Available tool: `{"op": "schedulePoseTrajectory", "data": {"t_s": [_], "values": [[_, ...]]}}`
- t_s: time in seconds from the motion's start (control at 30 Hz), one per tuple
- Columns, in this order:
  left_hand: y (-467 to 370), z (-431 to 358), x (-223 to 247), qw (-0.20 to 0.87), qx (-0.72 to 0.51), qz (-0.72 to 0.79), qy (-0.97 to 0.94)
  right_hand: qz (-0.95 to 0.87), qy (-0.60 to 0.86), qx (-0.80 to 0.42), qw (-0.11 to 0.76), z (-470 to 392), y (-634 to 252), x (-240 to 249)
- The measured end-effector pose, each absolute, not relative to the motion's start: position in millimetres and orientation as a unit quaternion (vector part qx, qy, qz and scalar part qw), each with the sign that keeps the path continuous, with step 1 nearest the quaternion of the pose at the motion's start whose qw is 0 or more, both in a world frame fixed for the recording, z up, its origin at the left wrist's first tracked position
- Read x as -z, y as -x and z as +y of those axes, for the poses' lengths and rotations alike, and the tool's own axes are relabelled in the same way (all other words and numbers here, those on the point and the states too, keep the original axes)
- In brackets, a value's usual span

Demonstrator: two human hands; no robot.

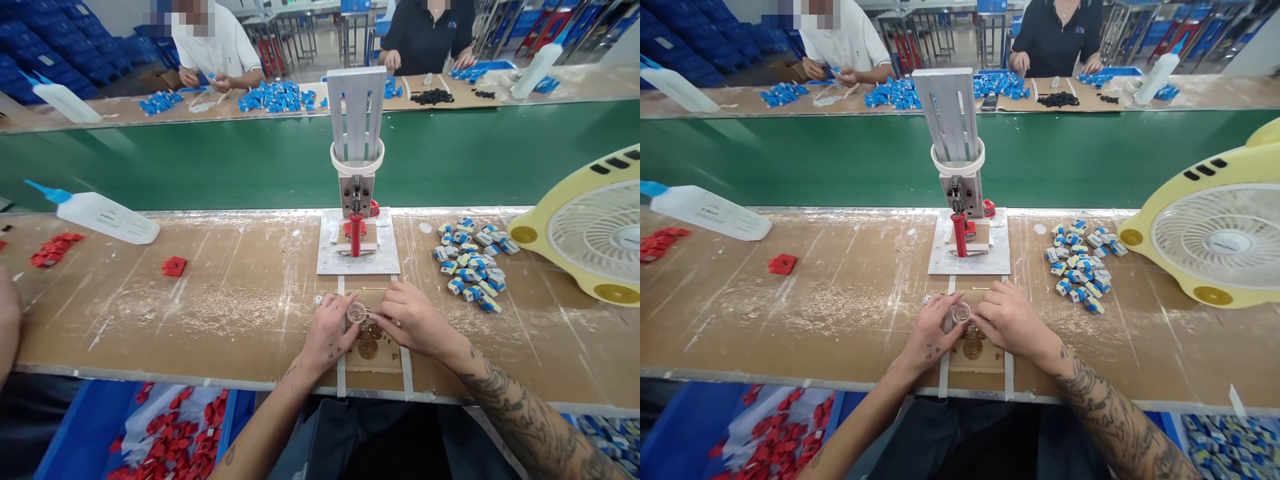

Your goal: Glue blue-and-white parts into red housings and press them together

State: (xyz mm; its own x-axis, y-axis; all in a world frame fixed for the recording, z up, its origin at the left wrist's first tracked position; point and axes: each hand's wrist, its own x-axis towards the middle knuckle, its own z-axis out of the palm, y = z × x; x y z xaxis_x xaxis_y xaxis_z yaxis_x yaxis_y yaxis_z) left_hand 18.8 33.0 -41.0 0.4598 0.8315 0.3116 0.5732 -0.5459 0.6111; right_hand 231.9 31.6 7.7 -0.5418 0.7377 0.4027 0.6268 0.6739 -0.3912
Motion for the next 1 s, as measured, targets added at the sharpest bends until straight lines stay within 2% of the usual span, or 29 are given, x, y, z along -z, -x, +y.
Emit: {"op": "schedulePoseTrajectory", "data": {"t_s": [0.63,1.0], "values": [[-24,44,48,0.281,-0.308,0.448,-0.791,-0.913,0.364,-0.057,0.176,61,-215,-14],[-25,43,51,0.279,-0.325,0.443,-0.788,-0.890,0.400,-0.098,0.196,57,-225,-12]]}}
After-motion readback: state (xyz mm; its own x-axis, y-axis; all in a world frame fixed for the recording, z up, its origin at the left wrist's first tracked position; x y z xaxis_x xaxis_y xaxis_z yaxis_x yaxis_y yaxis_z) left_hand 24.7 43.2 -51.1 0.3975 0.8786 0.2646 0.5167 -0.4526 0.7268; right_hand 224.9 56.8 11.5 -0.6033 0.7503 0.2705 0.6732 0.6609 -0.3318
